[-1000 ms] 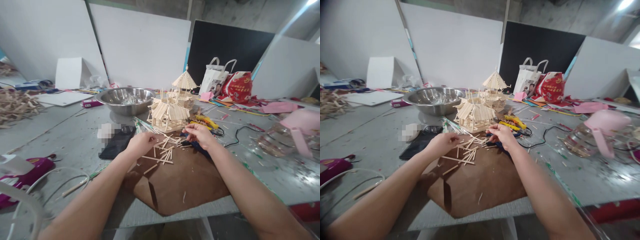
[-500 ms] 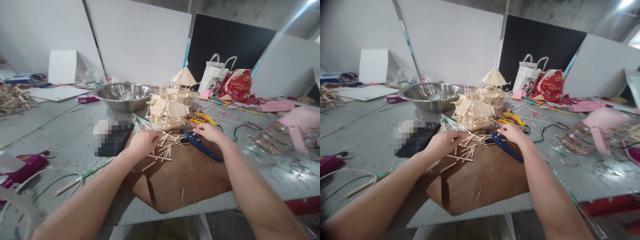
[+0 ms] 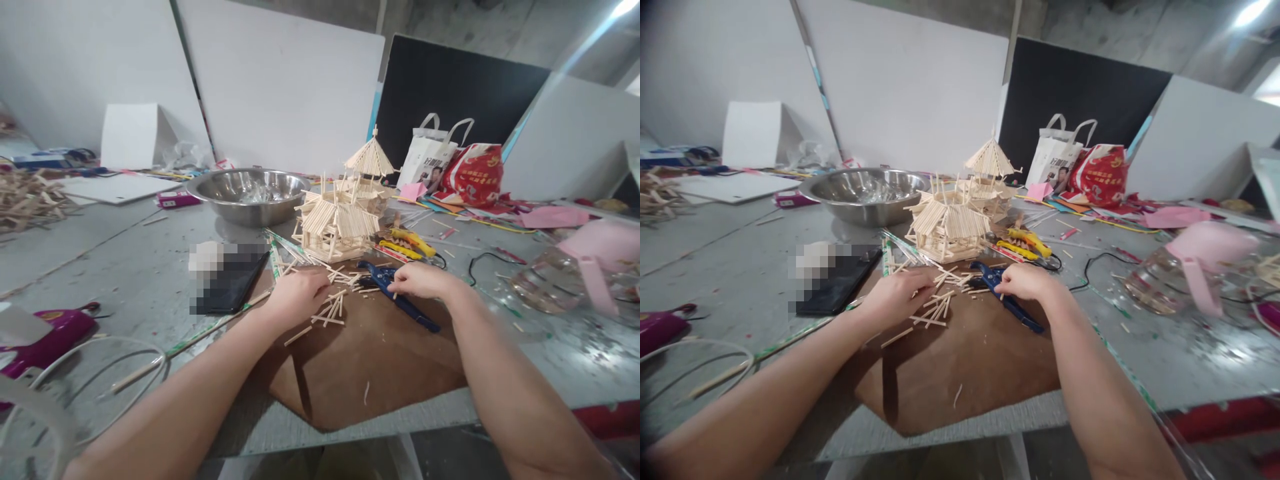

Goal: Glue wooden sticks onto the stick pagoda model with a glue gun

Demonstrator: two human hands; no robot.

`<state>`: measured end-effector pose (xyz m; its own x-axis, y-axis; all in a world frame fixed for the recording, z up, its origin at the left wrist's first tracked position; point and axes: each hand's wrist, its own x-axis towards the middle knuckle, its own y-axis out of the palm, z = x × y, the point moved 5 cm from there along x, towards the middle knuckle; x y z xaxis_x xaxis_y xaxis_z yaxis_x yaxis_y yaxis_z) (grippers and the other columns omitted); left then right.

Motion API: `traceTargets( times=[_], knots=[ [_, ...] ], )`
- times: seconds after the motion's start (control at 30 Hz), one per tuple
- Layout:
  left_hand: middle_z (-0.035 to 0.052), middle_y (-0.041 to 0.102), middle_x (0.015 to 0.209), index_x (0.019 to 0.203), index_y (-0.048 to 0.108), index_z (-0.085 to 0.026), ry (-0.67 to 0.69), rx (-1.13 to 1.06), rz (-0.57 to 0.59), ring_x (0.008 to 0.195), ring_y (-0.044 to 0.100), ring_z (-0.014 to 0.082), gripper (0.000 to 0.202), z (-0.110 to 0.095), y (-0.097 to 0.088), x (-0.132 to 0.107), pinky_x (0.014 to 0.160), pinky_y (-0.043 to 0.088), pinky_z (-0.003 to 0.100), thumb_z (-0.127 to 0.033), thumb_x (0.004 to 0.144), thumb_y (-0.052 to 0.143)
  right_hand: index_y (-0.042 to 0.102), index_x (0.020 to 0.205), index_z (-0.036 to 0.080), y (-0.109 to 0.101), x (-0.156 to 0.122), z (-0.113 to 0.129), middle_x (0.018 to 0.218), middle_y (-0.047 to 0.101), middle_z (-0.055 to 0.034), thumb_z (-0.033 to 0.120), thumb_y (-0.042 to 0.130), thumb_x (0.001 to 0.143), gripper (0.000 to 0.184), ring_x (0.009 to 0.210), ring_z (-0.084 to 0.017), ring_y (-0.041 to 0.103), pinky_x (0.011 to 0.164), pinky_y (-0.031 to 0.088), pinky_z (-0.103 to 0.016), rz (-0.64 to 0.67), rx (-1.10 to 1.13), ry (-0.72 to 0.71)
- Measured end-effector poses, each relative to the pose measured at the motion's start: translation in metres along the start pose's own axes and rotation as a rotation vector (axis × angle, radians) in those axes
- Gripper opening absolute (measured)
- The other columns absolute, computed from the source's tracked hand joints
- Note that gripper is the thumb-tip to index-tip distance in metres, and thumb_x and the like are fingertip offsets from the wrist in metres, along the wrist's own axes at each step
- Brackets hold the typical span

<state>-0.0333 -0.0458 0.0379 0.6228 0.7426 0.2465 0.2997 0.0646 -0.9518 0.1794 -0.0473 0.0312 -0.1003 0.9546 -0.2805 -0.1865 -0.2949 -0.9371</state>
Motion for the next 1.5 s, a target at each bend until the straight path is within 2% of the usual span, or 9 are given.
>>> traceTargets(
  times=[0.17,0.33,0.63,0.9,1.0,1.07,1.17,1.3,1.5],
  knots=[
    [0.0027,0.062,0.08,0.09,0.057,-0.02,-0.044,-0.15,-0.057,0.067,0.055,0.0124,0.028,-0.007,-0.001,-0.002,0.061,0.038,0.022,-0.039,0.079,0.039,0.057,0.07,0.018,-0.004,-0.004,0.035,0.056,0.054,0.0014,0.045,0.043,0.075,0.03,0.054,-0.01,0.049,0.052,0.033,-0.021,-0.308,0.362,-0.258],
    [0.0022,0.062,0.075,0.092,0.057,-0.019,-0.022,-0.249,-0.111,0.063,0.053,0.0115,0.026,-0.014,0.0,-0.003,0.057,0.036,0.021,-0.036,0.078,0.042,0.057,0.069,0.016,0.016,-0.005,0.074,0.05,0.049,0.0034,0.048,0.044,0.074,0.034,0.047,-0.008,0.045,0.047,0.032,-0.02,-0.304,0.617,-0.414],
    [0.0012,0.057,0.063,0.072,0.058,-0.018,0.035,-0.158,-0.069,0.056,0.049,0.0104,0.026,-0.016,0.002,-0.003,0.053,0.031,0.021,-0.032,0.08,0.038,0.053,0.064,0.016,0.016,-0.006,0.075,0.045,0.046,0.0047,0.049,0.048,0.071,0.034,0.041,-0.007,0.042,0.043,0.032,-0.019,-0.32,0.83,-0.377],
    [0.0001,0.056,0.06,0.072,0.057,-0.019,-0.023,-0.164,-0.055,0.055,0.049,0.011,0.023,-0.015,0.0,-0.004,0.051,0.029,0.021,-0.033,0.079,0.039,0.056,0.068,0.016,0.02,-0.007,0.078,0.05,0.05,0.0025,0.053,0.041,0.074,0.041,0.046,-0.009,0.046,0.046,0.033,-0.021,-0.315,0.695,-0.4],
    [0.0006,0.057,0.061,0.074,0.057,-0.02,-0.055,-0.174,-0.062,0.056,0.051,0.0119,0.024,-0.01,0.003,-0.003,0.052,0.031,0.021,-0.032,0.08,0.037,0.057,0.082,0.019,0.009,-0.015,0.071,0.074,0.061,-0.0028,0.055,0.039,0.074,0.041,0.064,-0.014,0.055,0.056,0.037,-0.023,-0.318,0.38,-0.41],
    [0.0008,0.059,0.065,0.08,0.056,-0.02,-0.089,-0.207,-0.079,0.058,0.052,0.0123,0.022,-0.006,0.005,-0.002,0.054,0.033,0.022,-0.03,0.08,0.037,0.056,0.084,0.019,-0.001,-0.018,0.054,0.085,0.062,-0.0079,0.061,0.049,0.063,0.047,0.08,-0.022,0.055,0.061,0.037,-0.028,-0.366,-0.019,-0.221],
    [0.0006,0.059,0.066,0.086,0.053,-0.02,-0.133,-0.261,-0.103,0.058,0.053,0.0123,0.021,0.001,0.006,-0.002,0.056,0.035,0.022,-0.029,0.081,0.035,0.058,0.076,0.017,-0.002,-0.016,0.024,0.084,0.063,-0.0121,0.06,0.051,0.06,0.047,0.08,-0.027,0.057,0.059,0.036,-0.031,-0.193,-0.331,0.073],
    [0.0003,0.057,0.062,0.086,0.05,-0.02,-0.156,-0.283,-0.113,0.056,0.052,0.013,0.023,0.004,0.005,-0.003,0.055,0.035,0.023,-0.032,0.082,0.031,0.062,0.072,0.016,0.009,-0.004,0.012,0.085,0.064,-0.0135,0.049,0.058,0.056,0.037,0.08,-0.026,0.058,0.055,0.034,-0.028,-0.009,-0.354,0.088],
    [0.0012,0.059,0.065,0.087,0.047,-0.021,-0.144,-0.275,-0.079,0.058,0.054,0.0149,0.023,0.001,0.004,-0.004,0.056,0.036,0.024,-0.032,0.084,0.027,0.06,0.078,0.018,0.007,0.003,0.006,0.079,0.065,-0.0075,0.03,0.049,0.065,0.021,0.065,-0.016,0.058,0.048,0.031,-0.023,-0.02,-0.251,0.072]
  ],
)
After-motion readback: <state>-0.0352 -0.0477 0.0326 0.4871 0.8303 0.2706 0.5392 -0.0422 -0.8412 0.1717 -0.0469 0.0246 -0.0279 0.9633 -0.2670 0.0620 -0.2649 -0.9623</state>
